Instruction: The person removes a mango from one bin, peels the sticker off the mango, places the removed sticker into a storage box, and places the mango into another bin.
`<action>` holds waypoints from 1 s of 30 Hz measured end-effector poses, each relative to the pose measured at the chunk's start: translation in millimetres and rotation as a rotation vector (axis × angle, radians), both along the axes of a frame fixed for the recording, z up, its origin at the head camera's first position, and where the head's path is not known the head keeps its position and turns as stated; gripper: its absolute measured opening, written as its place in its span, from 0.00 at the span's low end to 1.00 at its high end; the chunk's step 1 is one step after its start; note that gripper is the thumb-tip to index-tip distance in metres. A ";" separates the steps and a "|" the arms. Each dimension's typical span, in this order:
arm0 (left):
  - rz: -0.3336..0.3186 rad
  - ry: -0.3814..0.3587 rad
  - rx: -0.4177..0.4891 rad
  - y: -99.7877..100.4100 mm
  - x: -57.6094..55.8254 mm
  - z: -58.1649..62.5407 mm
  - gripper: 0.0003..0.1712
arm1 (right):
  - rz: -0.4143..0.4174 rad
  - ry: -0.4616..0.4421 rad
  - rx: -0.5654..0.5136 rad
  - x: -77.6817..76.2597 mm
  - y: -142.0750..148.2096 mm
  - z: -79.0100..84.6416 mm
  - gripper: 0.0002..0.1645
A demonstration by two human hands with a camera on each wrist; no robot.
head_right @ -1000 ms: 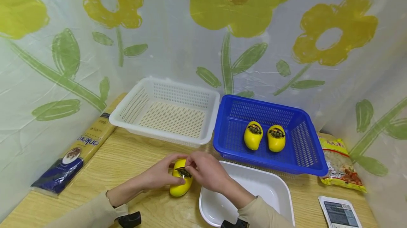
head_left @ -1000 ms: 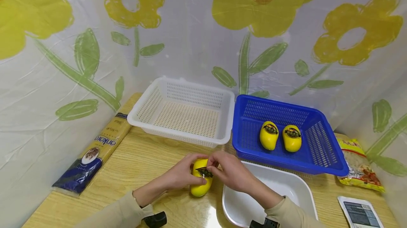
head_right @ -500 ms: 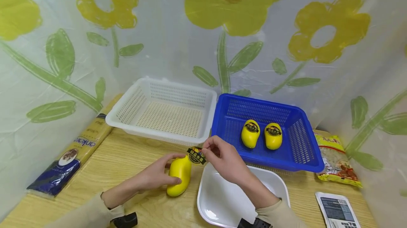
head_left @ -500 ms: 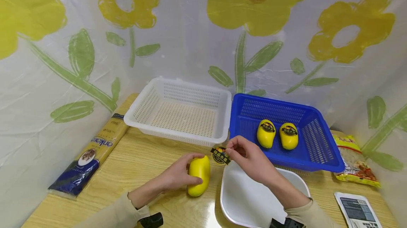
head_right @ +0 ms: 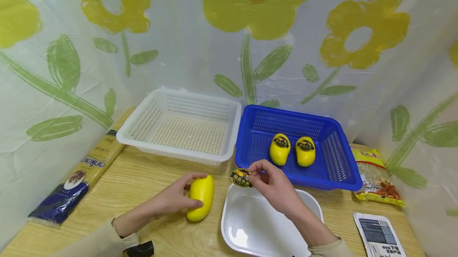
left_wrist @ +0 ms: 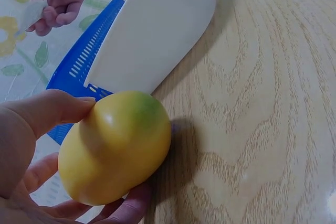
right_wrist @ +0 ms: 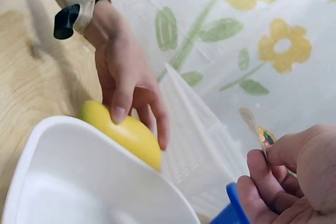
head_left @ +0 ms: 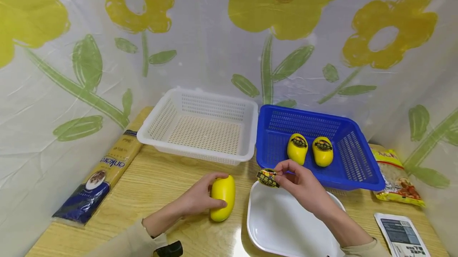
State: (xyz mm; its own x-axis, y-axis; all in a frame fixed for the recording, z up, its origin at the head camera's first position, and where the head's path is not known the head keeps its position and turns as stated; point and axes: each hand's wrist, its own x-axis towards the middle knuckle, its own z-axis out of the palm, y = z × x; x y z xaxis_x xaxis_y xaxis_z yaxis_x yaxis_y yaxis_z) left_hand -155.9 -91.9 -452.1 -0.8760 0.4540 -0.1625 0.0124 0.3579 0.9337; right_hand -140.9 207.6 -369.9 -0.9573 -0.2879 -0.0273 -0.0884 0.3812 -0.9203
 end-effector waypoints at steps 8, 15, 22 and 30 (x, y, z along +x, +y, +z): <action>0.004 0.008 -0.001 0.1 -0.4 -0.6 0.41 | -0.030 0.054 0.008 1.8 15.8 -3.1 0.21; 0.000 0.017 -0.004 0.1 -0.9 -0.9 0.41 | -0.014 0.128 0.000 6.7 28.5 -7.5 0.09; 0.004 0.016 0.000 0.0 -0.2 0.2 0.41 | 0.001 0.136 0.035 8.7 36.6 -8.3 0.08; 0.007 0.016 -0.006 1.0 0.0 0.6 0.41 | 0.067 0.135 0.052 7.7 46.0 -13.1 0.11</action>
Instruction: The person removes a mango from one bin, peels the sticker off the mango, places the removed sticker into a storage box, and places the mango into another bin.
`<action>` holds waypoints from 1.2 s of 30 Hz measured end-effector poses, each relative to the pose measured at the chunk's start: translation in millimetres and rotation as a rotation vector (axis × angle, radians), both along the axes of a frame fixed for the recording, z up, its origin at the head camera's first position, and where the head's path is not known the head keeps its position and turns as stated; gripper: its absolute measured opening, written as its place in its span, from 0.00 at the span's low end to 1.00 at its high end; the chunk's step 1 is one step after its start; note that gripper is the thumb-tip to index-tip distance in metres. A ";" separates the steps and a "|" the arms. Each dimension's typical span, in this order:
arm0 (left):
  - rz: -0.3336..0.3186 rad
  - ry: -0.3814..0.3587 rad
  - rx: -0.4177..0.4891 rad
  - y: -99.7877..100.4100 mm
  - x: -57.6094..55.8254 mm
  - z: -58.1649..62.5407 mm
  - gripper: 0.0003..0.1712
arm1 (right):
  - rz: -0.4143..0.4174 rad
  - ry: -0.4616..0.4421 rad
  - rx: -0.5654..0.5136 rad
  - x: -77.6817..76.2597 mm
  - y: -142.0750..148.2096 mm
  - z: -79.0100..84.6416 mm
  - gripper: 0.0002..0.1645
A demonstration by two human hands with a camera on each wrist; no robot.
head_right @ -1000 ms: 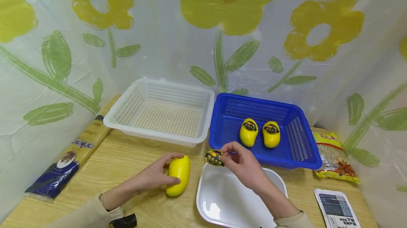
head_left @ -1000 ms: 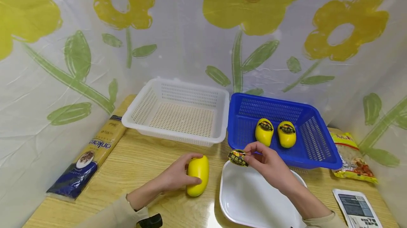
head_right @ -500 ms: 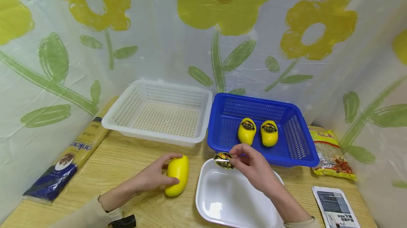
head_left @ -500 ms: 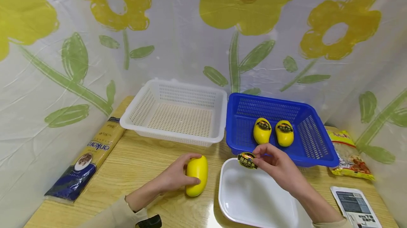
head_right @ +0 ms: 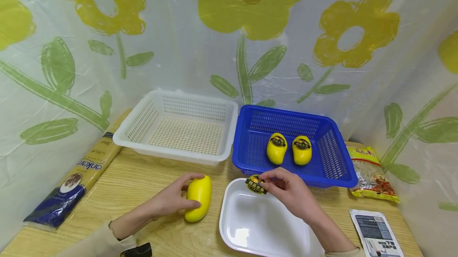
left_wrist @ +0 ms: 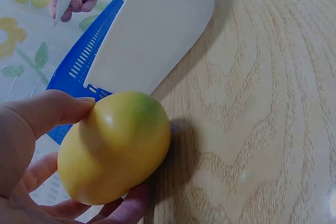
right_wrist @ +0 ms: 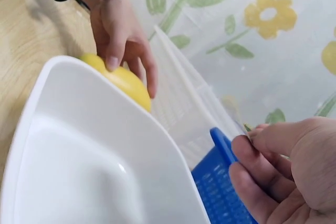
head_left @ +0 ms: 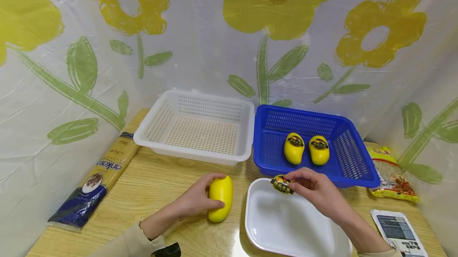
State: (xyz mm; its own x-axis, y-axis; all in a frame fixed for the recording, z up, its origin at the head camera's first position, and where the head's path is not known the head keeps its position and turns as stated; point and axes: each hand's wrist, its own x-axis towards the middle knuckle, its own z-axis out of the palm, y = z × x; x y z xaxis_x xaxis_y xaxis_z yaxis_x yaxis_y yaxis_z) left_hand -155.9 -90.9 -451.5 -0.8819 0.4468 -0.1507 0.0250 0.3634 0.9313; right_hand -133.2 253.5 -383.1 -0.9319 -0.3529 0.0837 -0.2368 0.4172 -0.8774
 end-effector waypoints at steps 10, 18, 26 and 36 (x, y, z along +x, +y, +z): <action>-0.001 0.003 -0.003 -0.3 -0.8 -1.5 0.41 | 0.166 -0.087 0.027 -1.6 9.4 -6.3 0.14; -0.007 0.004 -0.004 -0.2 -0.8 -1.3 0.41 | 0.303 -0.108 0.065 -4.8 12.1 -23.3 0.11; -0.010 -0.002 -0.004 0.0 -0.3 0.0 0.41 | 0.396 0.000 0.188 -12.1 3.0 -45.8 0.09; -0.016 0.007 -0.003 0.1 -0.2 0.5 0.41 | 0.436 0.103 0.292 -19.6 -10.3 -51.9 0.10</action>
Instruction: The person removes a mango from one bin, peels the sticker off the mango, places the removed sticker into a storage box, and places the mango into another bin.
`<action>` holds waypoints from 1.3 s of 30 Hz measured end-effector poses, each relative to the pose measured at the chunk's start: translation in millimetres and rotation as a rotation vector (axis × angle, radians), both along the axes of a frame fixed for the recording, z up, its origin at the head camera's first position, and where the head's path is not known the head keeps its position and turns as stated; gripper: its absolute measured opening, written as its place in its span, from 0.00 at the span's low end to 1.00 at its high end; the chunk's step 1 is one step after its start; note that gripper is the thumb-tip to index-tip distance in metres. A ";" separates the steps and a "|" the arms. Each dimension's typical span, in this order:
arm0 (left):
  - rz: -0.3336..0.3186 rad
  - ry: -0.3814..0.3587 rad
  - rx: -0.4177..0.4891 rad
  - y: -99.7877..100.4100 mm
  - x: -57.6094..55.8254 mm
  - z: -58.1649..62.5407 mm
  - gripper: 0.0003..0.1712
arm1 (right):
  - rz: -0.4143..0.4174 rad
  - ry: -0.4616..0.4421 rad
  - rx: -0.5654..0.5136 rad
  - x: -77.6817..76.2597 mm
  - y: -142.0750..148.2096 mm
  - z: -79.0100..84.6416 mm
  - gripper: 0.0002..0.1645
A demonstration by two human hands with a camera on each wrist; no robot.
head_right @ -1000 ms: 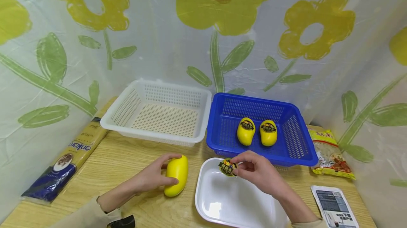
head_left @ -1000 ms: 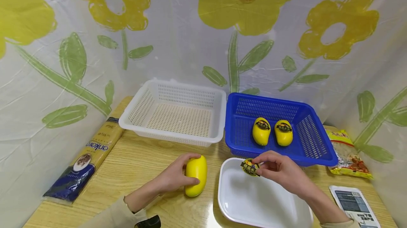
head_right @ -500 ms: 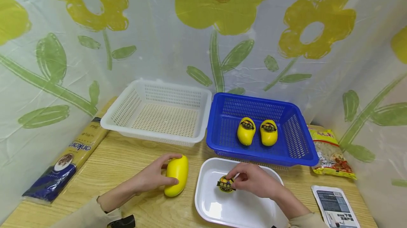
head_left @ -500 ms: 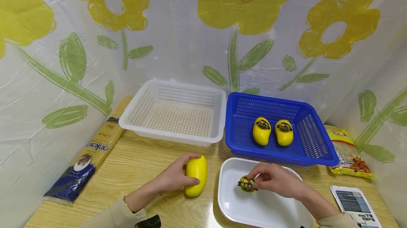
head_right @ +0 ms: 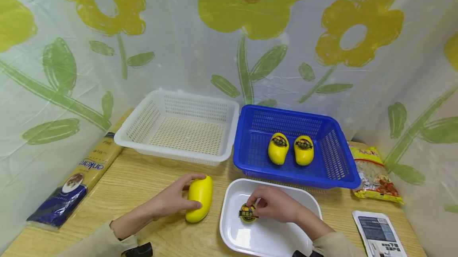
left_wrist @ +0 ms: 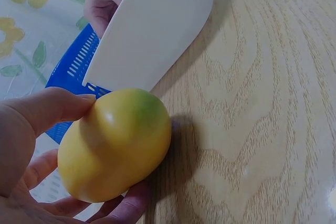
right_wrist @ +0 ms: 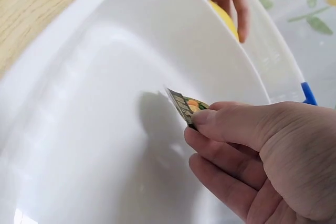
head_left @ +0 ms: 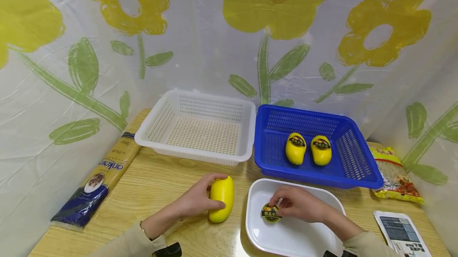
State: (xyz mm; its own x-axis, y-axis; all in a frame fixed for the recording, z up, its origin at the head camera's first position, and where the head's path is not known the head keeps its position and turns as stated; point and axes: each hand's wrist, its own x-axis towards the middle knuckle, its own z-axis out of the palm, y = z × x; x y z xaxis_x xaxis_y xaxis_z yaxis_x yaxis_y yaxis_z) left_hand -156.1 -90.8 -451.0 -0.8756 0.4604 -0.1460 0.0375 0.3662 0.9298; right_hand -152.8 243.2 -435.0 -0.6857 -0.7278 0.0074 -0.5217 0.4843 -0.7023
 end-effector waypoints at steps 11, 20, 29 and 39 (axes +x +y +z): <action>-0.008 0.004 0.001 0.4 0.2 0.5 0.41 | 0.041 0.034 -0.033 -1.7 0.5 -11.1 0.11; -0.006 0.001 0.005 -0.1 -0.2 0.7 0.41 | 0.040 0.043 0.040 -3.2 -1.0 -9.3 0.11; 0.000 0.002 -0.005 0.2 -0.1 0.7 0.41 | 0.062 0.083 0.065 -2.7 -2.3 -7.9 0.12; -0.014 0.019 -0.017 -0.1 -1.1 0.5 0.41 | 0.083 0.153 0.120 -2.6 -5.2 -4.9 0.13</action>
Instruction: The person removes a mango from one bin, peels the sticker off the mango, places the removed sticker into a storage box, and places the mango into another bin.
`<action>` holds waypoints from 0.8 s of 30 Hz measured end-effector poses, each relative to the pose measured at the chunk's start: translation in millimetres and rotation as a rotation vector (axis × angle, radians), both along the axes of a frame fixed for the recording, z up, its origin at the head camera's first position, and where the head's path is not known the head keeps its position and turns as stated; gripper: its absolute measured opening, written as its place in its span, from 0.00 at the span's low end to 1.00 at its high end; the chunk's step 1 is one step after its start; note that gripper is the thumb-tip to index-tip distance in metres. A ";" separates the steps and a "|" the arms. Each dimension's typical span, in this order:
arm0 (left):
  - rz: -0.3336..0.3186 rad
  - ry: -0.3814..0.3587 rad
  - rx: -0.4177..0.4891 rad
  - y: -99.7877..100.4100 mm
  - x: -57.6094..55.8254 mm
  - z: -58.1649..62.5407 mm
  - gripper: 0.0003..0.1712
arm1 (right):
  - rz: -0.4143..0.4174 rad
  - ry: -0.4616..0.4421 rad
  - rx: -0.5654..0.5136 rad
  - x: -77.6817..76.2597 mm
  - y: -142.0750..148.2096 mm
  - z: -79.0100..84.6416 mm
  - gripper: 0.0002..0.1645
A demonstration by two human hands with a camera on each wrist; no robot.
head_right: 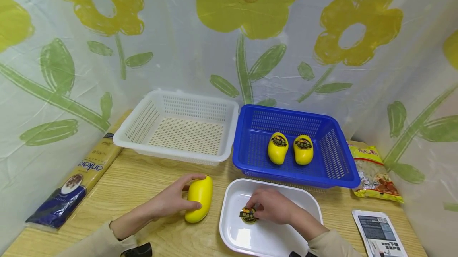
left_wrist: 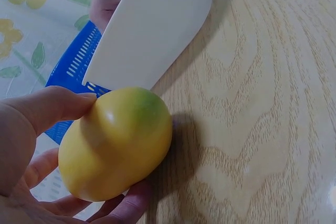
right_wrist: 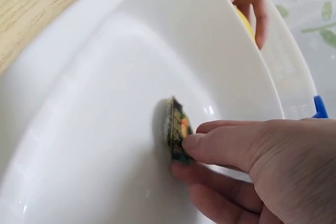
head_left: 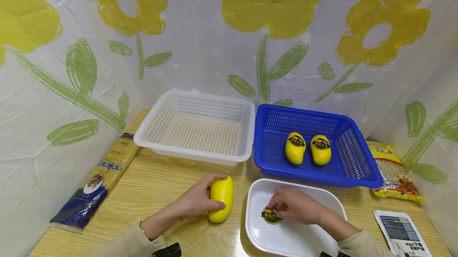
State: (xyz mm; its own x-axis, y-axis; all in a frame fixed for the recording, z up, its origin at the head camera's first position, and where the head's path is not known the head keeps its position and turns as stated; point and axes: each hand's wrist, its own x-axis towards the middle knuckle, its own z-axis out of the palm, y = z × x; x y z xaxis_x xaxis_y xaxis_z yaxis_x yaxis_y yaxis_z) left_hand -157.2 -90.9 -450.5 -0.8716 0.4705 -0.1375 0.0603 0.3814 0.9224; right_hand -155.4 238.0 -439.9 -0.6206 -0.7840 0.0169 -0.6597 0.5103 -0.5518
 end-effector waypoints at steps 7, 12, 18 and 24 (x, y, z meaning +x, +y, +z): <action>-0.001 0.007 -0.013 0.1 -0.1 -0.6 0.41 | -0.046 0.013 -0.005 1.6 -0.1 0.7 0.13; -0.004 0.007 -0.014 0.3 -0.3 -0.8 0.41 | -0.083 -0.044 -0.041 3.4 0.9 2.1 0.10; -0.004 0.007 -0.014 0.2 -0.1 -0.6 0.41 | -0.085 0.002 -0.030 4.3 2.0 1.8 0.11; -0.004 0.004 -0.017 0.3 -0.1 -0.4 0.41 | -0.016 0.116 -0.005 5.4 -0.2 -2.7 0.14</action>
